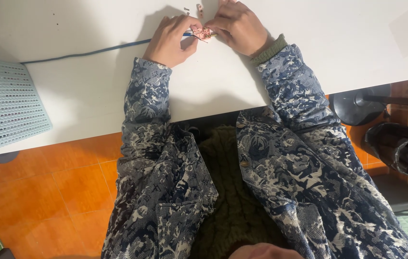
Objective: Wiring an electrical plug by connecting wires to terminals using a screwdriver
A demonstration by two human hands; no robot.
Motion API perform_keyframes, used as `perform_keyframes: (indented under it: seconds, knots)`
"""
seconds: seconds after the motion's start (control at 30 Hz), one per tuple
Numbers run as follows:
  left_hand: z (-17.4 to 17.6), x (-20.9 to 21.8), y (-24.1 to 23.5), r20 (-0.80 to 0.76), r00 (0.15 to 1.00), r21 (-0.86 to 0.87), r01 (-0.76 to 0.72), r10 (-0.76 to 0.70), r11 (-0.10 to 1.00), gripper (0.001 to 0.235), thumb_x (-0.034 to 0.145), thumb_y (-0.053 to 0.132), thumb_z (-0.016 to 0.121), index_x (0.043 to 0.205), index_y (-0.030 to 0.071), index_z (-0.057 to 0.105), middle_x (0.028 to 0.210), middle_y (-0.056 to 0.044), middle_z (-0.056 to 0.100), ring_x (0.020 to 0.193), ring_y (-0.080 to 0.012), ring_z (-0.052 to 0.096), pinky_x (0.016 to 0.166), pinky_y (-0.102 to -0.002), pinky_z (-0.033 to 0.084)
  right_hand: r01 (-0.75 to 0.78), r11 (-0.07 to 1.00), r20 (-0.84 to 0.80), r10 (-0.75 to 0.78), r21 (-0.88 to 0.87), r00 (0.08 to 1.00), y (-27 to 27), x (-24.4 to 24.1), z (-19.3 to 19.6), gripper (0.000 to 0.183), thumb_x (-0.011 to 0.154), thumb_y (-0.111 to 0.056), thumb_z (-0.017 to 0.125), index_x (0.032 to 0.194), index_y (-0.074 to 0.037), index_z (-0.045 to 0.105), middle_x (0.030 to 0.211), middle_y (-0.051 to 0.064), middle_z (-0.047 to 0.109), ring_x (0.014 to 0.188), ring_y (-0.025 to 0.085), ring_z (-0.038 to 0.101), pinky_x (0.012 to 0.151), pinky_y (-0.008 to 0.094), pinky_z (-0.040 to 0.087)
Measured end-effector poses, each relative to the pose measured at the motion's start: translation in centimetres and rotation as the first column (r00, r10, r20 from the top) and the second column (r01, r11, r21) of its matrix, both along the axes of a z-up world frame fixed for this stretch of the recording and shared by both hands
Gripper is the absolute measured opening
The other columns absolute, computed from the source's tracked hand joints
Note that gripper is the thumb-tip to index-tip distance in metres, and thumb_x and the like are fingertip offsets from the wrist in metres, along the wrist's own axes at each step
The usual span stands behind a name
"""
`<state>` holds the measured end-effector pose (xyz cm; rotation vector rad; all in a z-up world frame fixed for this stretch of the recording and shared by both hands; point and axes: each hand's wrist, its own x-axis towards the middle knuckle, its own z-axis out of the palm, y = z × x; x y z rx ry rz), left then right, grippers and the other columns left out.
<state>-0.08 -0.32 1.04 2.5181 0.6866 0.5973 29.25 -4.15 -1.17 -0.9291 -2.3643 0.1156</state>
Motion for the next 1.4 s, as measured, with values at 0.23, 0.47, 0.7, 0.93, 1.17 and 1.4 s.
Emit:
perform_keyframes:
  seconds: [0.23,0.47,0.7,0.93,1.17,1.4]
  knots:
    - [1.0,-0.1,-0.3,0.014,1.000,-0.079,0.010,-0.008,0.997,0.026,0.112,0.010,0.072,0.137,0.011,0.065,0.129,-0.008,0.074,0.116,-0.0337,0.069,0.110,-0.050,0.047,0.057,0.998,0.020,-0.056,-0.034,0.998,-0.1,0.2,-0.6,0.016,0.113,-0.003,0.093,0.128,-0.009,0.091,0.110,0.005,0.080,0.103,0.026,0.076,0.100,0.043,0.064]
    - [1.1,0.0,-0.3,0.019,0.999,-0.034,0.030,-0.029,0.999,0.031,0.113,0.008,0.070,0.143,0.015,0.066,0.131,-0.006,0.072,0.119,-0.0330,0.067,0.105,-0.049,0.045,0.032,0.999,-0.017,-0.033,-0.027,0.999,0.0,0.5,-0.1,0.005,0.123,-0.009,0.085,0.122,-0.009,0.089,0.109,0.007,0.077,0.100,0.031,0.074,0.092,0.044,0.060]
    - [0.0,-0.2,-0.1,0.054,0.998,-0.002,0.020,-0.020,1.000,0.028,0.112,0.007,0.074,0.140,0.012,0.073,0.128,-0.006,0.072,0.114,-0.0325,0.070,0.105,-0.051,0.048,-0.012,1.000,-0.030,0.012,-0.001,0.999,0.2,0.1,-0.3,0.005,0.119,-0.005,0.087,0.122,-0.007,0.089,0.115,0.009,0.078,0.105,0.034,0.074,0.093,0.047,0.057]
    - [-1.0,-0.3,0.3,0.039,0.998,0.014,0.045,-0.045,0.999,0.029,0.115,0.008,0.070,0.142,0.016,0.076,0.124,-0.004,0.067,0.109,-0.0318,0.067,0.104,-0.055,0.050,0.057,0.996,0.021,-0.058,0.069,0.998,0.3,0.2,-0.9,0.005,0.116,-0.012,0.092,0.119,-0.010,0.090,0.112,0.007,0.081,0.096,0.028,0.075,0.086,0.043,0.057]
    - [-0.3,0.0,0.0,0.038,0.999,-0.039,-0.004,0.005,0.999,0.034,0.116,0.012,0.067,0.149,0.016,0.071,0.130,-0.006,0.072,0.103,-0.0321,0.071,0.104,-0.056,0.050,0.096,0.995,-0.013,-0.096,0.028,0.995,0.0,-0.4,0.2,0.016,0.120,-0.019,0.079,0.125,-0.007,0.089,0.115,0.010,0.073,0.103,0.025,0.072,0.088,0.040,0.062]
    - [-1.1,0.4,0.3,0.022,0.999,-0.020,-0.040,0.040,0.999,0.040,0.109,0.011,0.077,0.140,0.011,0.053,0.122,-0.009,0.080,0.094,-0.0323,0.076,0.092,-0.052,0.056,0.010,1.000,-0.055,-0.010,-0.003,0.998,0.7,-1.0,0.3,0.016,0.119,-0.014,0.079,0.123,-0.003,0.089,0.111,0.011,0.065,0.102,0.031,0.066,0.092,0.046,0.057]
